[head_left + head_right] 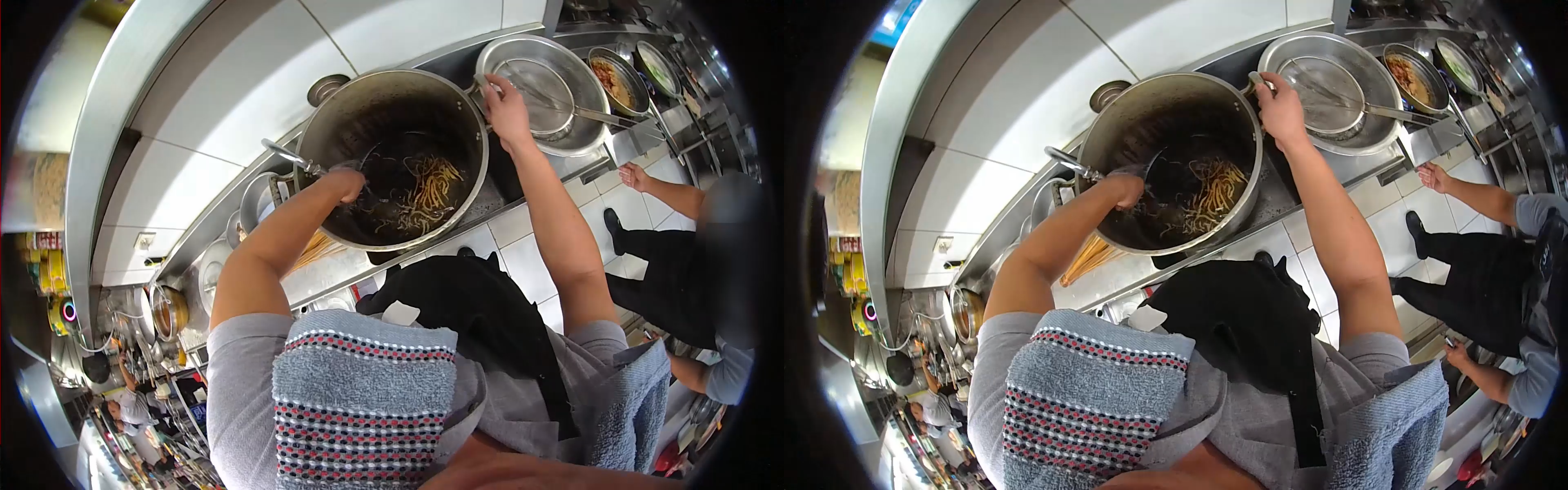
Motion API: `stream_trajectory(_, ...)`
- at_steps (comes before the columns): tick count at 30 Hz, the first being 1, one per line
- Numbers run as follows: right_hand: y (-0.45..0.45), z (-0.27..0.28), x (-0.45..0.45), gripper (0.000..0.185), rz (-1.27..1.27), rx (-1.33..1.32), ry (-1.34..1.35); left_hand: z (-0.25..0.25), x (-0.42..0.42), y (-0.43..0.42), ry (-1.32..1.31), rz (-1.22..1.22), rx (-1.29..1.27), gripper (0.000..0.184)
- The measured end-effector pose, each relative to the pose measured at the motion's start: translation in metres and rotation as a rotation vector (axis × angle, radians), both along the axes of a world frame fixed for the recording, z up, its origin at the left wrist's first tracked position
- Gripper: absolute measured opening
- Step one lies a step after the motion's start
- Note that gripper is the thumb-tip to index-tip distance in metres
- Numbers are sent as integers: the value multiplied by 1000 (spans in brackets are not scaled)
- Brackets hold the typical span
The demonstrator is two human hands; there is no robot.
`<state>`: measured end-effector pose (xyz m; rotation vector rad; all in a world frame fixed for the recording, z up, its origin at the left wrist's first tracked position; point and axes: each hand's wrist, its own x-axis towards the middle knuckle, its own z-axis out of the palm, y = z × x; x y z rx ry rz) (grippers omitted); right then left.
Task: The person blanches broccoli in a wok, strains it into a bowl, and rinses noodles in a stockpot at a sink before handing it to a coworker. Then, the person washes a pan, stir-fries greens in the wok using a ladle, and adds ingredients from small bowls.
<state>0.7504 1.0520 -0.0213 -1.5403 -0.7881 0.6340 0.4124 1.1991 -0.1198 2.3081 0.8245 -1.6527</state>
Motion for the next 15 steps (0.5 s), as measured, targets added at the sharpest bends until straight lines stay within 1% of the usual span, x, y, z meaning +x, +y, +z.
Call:
stream_trajectory(1, -1, -1, 1, 32, 5, 20, 43, 31, 8, -21, -95, -56, 65, 23)
stream_trajectory(2, -2, -1, 3, 32, 9, 19, 38, 51, 14, -36, -191, -118, 129, 19)
stream_trajectory(3, -3, -2, 5, 31, 9, 17, 54, 56, 16, -42, -196, -114, 128, 19)
stream_trajectory(5, -4, -3, 8, 31, 10, 18, 50, 63, 14, -50, -427, 195, -57, 13)
stream_trajectory(6, -5, -1, 7, 31, 13, 17, 45, 68, 11, -55, -432, 199, -58, 13)
stream_trajectory(8, -6, 3, 2, 33, 4, 34, 80, 79, 0, -63, -764, 314, -95, 17)
stream_trajectory(9, -5, 2, 2, 33, 10, 32, 68, 90, 0, -67, -776, 320, -95, 17)
stream_trajectory(11, -2, -2, 3, 34, 18, 40, 39, 114, -2, -76, -765, 358, 108, 20)
stream_trajectory(12, -3, 1, 1, 34, 24, 39, 27, 121, -8, -80, -776, 365, 108, 20)
stream_trajectory(14, -9, 6, -7, 33, 30, 20, 77, 129, -25, -91, -926, 375, 284, 21)
stream_trajectory(15, -10, 8, -8, 33, 31, 15, 67, 130, -38, -97, -1038, 302, 282, 13)
